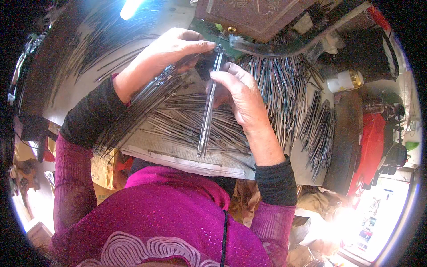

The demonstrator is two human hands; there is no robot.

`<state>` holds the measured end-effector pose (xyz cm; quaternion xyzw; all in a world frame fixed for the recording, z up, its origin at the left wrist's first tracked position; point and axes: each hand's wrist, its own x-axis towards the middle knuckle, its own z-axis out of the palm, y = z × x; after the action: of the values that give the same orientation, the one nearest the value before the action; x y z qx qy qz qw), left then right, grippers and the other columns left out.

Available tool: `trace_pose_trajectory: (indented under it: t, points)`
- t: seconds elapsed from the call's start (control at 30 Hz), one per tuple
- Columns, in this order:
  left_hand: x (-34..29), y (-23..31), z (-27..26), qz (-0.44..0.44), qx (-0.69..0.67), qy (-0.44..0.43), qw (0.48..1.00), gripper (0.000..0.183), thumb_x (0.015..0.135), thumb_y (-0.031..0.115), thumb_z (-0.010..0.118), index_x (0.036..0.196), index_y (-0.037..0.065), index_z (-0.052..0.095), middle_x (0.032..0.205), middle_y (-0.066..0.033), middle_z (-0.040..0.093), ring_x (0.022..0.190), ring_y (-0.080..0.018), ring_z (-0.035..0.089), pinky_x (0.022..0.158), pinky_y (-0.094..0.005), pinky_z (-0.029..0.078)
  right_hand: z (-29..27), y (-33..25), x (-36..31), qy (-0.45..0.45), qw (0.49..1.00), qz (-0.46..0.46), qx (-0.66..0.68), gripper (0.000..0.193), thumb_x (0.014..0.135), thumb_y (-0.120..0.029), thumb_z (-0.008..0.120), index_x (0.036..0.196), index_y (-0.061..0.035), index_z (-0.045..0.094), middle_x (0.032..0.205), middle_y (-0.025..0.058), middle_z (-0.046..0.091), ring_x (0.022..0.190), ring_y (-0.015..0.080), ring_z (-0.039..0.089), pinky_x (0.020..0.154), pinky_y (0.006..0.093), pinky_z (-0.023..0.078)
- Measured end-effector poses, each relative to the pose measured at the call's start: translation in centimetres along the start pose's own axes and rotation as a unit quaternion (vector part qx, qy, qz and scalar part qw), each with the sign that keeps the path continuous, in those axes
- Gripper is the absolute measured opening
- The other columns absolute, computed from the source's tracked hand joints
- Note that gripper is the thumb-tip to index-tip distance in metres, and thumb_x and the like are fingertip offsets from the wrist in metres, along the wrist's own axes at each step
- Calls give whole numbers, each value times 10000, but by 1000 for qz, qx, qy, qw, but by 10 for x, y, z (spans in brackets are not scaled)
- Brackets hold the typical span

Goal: The person picks up metal umbrella rib components from a pile, aligns their ends, and joins them together using a tabletop machine.

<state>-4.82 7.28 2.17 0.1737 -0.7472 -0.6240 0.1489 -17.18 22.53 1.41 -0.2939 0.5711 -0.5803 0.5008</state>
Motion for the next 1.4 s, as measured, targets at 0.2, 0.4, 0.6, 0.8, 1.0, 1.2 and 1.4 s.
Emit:
trace_pose_trajectory:
  t: [0.2, 0.4, 0.6, 0.8, 1.0, 1.2, 1.4]
  points:
    - [-5, 2, 3, 50, -69, -23, 996, 306, 862, 287, 584, 900, -16, 614, 692, -32, 601, 594, -79, 576, 516, -202, 443, 0, -6, 0, 21, 1000, -3, 20, 195, 818, -175, 590, 968, -52, 565, 695, 29, 592, 554, 92, 552, 477, 204, 431]
    - [4, -5, 0, -7, -58, -63, 996, 321, 862, 296, 585, 926, -16, 626, 747, -45, 638, 611, -103, 607, 538, -220, 486, -2, -7, 3, 14, 1000, -11, 11, 188, 815, -183, 605, 954, -60, 573, 712, 25, 597, 567, 86, 545, 499, 195, 419]
    - [8, -5, 1, 1, -37, -57, 998, 322, 858, 307, 593, 866, -12, 630, 685, -46, 616, 555, -103, 584, 486, -220, 472, -6, -8, 9, 15, 1000, -18, -13, 165, 809, -178, 617, 920, -59, 587, 722, 24, 601, 559, 87, 540, 490, 195, 413]
    - [5, 1, 3, 3, -28, -38, 999, 324, 856, 307, 597, 842, -15, 631, 644, -44, 595, 556, -108, 582, 473, -223, 460, -5, -8, 10, 6, 1000, -25, -18, 170, 803, -172, 626, 916, -49, 592, 713, 22, 600, 555, 85, 537, 486, 199, 407]
    - [5, -3, 0, 32, -29, -36, 998, 319, 851, 315, 604, 825, -2, 635, 648, -38, 597, 523, -96, 558, 473, -217, 443, -7, -10, 13, 2, 1000, -7, -14, 153, 803, -162, 625, 905, -51, 596, 716, 20, 602, 561, 88, 543, 493, 203, 415]
    - [3, -2, 3, -8, -35, -38, 999, 328, 839, 329, 611, 842, 2, 635, 631, -33, 585, 502, -92, 533, 477, -218, 422, -2, -8, 8, 11, 1000, 9, 27, 131, 821, -162, 609, 901, -59, 596, 720, 17, 606, 572, 92, 553, 509, 201, 435]
    - [1, 2, 6, 30, 10, -28, 999, 339, 846, 352, 601, 806, 16, 621, 593, -14, 551, 485, -70, 510, 447, -210, 391, -3, -5, 8, 0, 999, 8, 48, 156, 845, -203, 606, 933, -73, 599, 743, -2, 613, 603, 73, 568, 519, 201, 446]
